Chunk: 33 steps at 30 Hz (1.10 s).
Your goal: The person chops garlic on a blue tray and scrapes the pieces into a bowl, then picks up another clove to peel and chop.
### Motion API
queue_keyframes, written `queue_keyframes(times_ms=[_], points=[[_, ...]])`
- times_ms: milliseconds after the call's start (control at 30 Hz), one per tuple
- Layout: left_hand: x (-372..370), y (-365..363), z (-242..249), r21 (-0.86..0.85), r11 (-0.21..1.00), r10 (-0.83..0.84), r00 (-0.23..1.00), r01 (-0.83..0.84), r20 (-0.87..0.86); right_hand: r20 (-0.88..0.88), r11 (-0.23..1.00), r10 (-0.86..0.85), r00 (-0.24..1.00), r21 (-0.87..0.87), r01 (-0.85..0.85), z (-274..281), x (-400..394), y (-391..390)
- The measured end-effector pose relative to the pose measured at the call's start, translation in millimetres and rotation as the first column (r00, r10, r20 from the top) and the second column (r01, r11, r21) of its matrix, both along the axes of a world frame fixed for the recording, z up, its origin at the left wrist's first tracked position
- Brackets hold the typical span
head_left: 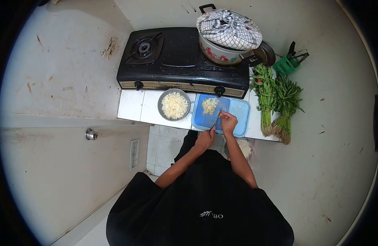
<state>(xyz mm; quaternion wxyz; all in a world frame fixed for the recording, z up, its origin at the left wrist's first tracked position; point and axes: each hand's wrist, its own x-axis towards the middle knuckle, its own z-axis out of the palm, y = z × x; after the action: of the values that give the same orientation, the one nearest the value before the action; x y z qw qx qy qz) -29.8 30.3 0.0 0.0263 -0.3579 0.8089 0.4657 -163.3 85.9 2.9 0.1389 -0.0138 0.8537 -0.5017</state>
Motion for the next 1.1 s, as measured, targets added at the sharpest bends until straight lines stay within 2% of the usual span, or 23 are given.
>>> queue_keyframes(times_ms=[167,233,367,433,567,633,667,733,767,833,867,933,1067,1100], points=[[-26,-1,9,-0.047,0.999,0.016,0.999,-0.014,0.042,0.007,1.000,-0.018,1.000,-0.007,0.018,-9,0,2],[-29,-1,8,-0.109,0.994,0.014,0.989,0.002,0.149,0.046,1.000,-0.029,0.999,0.007,0.029,-7,0,1],[-6,4,2,-0.175,0.984,-0.023,0.994,0.042,0.108,-0.045,1.000,0.004,0.999,-0.011,-0.004,-22,-1,4],[6,4,13,-0.245,0.969,-0.002,0.989,0.040,0.150,-0.042,0.995,-0.007,0.999,-0.096,0.003,-27,-1,4],[12,-6,5,-0.229,0.973,-0.001,0.986,0.039,0.165,-0.028,0.995,-0.013,1.000,-0.104,0.010,-43,-2,4],[11,-9,-3,-0.128,0.991,0.042,0.999,-0.039,0.019,-0.055,0.992,0.009,0.998,-0.122,-0.016,-36,-1,5],[10,-9,0,-0.130,0.991,0.041,0.999,-0.038,0.019,-0.055,0.992,0.009,0.998,-0.124,-0.015,-40,0,6],[10,-9,8,-0.085,0.996,0.041,0.999,-0.040,0.011,-0.167,0.994,0.027,0.986,-0.098,-0.044,-48,0,9],[11,-10,6,-0.087,0.995,0.044,0.999,-0.043,0.010,-0.168,0.994,0.029,0.985,-0.100,-0.046,-38,0,9],[13,-11,-2,-0.055,0.997,0.061,0.998,-0.062,-0.025,-0.279,0.981,0.189,0.942,0.014,-0.193,-6,1,13],[14,-12,-4,-0.054,0.997,0.062,0.998,-0.063,-0.024,-0.278,0.981,0.190,0.941,0.015,-0.194,-4,-4,15],[17,-14,-7,-0.045,0.997,0.062,0.998,-0.062,0.001,-0.501,0.850,0.509,0.700,0.165,-0.500,1,-18,22],[15,-14,3,-0.048,0.997,0.068,0.998,-0.067,0.016,-0.392,0.754,0.641,0.660,0.157,-0.638,-3,-27,31],[16,-14,1,-0.039,0.998,0.058,0.998,-0.057,0.015,-0.342,0.789,0.594,0.728,0.068,-0.611,2,-24,33]])
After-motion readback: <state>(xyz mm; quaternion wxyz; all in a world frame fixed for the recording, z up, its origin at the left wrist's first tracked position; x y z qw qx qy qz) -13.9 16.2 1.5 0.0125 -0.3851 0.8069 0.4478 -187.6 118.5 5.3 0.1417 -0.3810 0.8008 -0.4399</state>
